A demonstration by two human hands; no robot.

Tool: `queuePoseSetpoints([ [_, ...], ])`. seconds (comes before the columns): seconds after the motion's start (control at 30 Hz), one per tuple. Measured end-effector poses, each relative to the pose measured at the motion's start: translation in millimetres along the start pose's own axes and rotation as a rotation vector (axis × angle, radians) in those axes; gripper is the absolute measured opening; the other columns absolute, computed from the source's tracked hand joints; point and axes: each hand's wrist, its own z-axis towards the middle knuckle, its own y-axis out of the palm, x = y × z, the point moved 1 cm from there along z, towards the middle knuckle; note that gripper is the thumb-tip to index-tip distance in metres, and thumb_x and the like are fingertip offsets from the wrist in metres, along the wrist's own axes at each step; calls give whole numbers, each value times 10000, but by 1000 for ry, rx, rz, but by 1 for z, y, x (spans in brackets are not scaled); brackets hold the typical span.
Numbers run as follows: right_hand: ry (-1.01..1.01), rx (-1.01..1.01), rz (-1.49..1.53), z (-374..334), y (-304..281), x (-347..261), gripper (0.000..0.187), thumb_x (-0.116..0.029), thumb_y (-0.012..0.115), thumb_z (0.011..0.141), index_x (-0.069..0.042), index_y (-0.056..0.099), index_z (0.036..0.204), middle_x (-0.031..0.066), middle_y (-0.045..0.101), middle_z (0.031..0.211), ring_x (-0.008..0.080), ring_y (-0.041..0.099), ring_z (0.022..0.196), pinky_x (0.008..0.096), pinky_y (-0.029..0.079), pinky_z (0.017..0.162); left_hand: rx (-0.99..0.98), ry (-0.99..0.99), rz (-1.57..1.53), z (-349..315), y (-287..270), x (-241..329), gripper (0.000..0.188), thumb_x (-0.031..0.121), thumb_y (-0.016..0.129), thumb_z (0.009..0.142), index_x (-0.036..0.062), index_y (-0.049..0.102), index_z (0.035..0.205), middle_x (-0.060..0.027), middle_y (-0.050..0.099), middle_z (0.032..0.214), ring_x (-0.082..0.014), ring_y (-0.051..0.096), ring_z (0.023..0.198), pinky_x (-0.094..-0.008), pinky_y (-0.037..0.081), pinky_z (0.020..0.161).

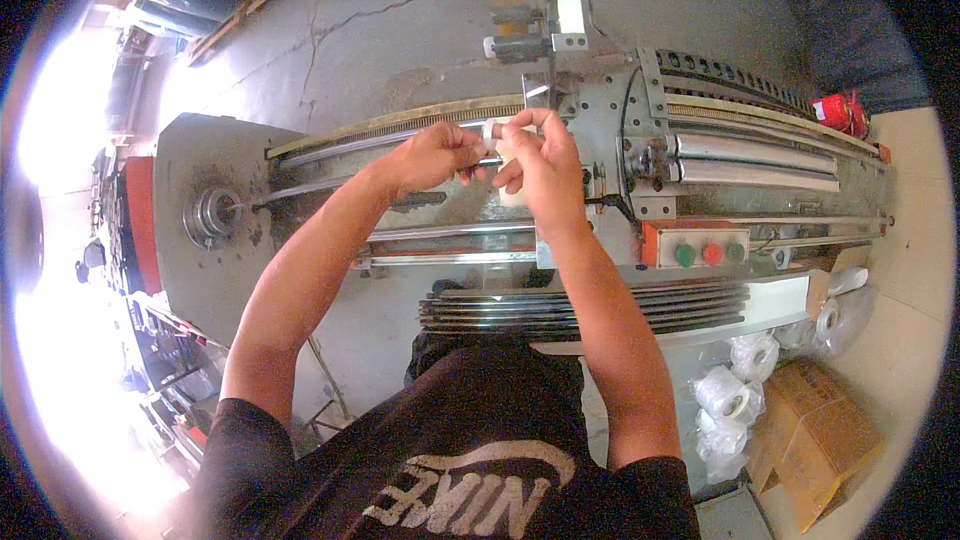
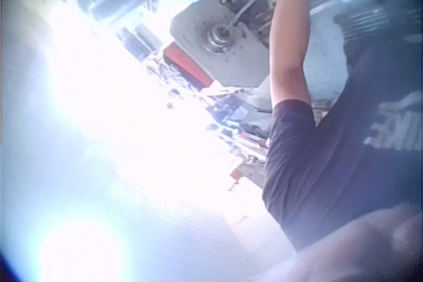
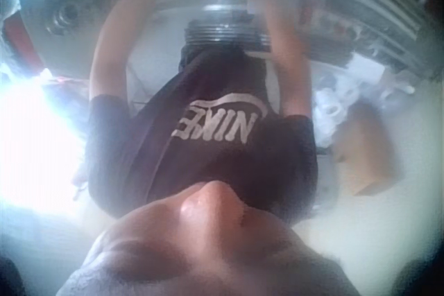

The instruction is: The person operates a metal cutting machine to cut long metal rods. They insert the rods into the machine, secure them, and activate the cutting process. After cutting, they remove the rods and place them on a nearby rack.

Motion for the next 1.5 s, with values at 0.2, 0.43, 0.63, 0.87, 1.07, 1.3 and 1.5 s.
queuePoseSetpoints([
  [0.2, 179, -70, -93, 17, -24, 30, 326, -381, 502, 1052, -62, 532, 1115, 150, 711, 1129, 115, 590, 541, 239, 448, 488, 54, 85, -69, -6, 4, -3, 91, 103, 552, 1018, 31, 522, 971, -66, 633, 905, -160, 634, 831, -304, 521, 722],
  [0.43, 188, -159, -140, -50, -29, 17, 274, -355, 481, 1069, -91, 550, 1058, 137, 711, 1110, 103, 618, 551, 211, 449, 469, 103, 127, 41, -11, 2, 1, 136, 146, 566, 1009, 23, 511, 990, -93, 671, 865, -160, 646, 751, -325, 520, 697],
  [0.63, 154, -123, -47, -2, -10, -10, 295, -357, 483, 1067, -90, 587, 1138, 90, 705, 1092, 111, 591, 583, 242, 453, 559, 124, 94, 41, -10, 3, -3, 137, 135, 560, 1000, 29, 483, 962, -102, 675, 857, -166, 640, 743, -332, 513, 695],
  [0.87, 343, -60, -103, 1, -31, 22, 235, -302, 520, 1059, -86, 590, 1120, 89, 716, 1063, 91, 545, 547, 241, 394, 480, 123, 107, 32, -13, 5, 0, 199, 176, 578, 996, 33, 447, 951, -107, 689, 846, -172, 647, 735, -340, 514, 697],
  [1.07, 338, -236, -110, -35, -29, -1, 251, -316, 524, 1053, -95, 601, 1143, 60, 710, 1109, 102, 598, 586, 257, 475, 526, 140, 127, 91, -12, 5, -7, 232, 185, 613, 998, 46, 434, 951, -101, 672, 816, -153, 646, 732, -330, 509, 672],
  [1.3, 337, -214, -100, 28, -40, 15, 234, -234, 554, 1021, -105, 598, 1211, 81, 709, 1154, 102, 618, 625, 249, 493, 580, 111, 128, 66, -5, 6, -10, 182, 143, 583, 1010, 36, 440, 976, -112, 665, 867, -169, 644, 752, -332, 517, 678],
  [1.5, 458, -234, -150, -12, -25, 16, 339, -234, 634, 958, -63, 600, 1249, 125, 751, 1032, 149, 689, 611, 241, 534, 528, 140, 179, 101, -10, 10, -14, 280, 227, 585, 1015, 36, 587, 1219, -86, 692, 840, -154, 618, 750, -338, 508, 706],
])
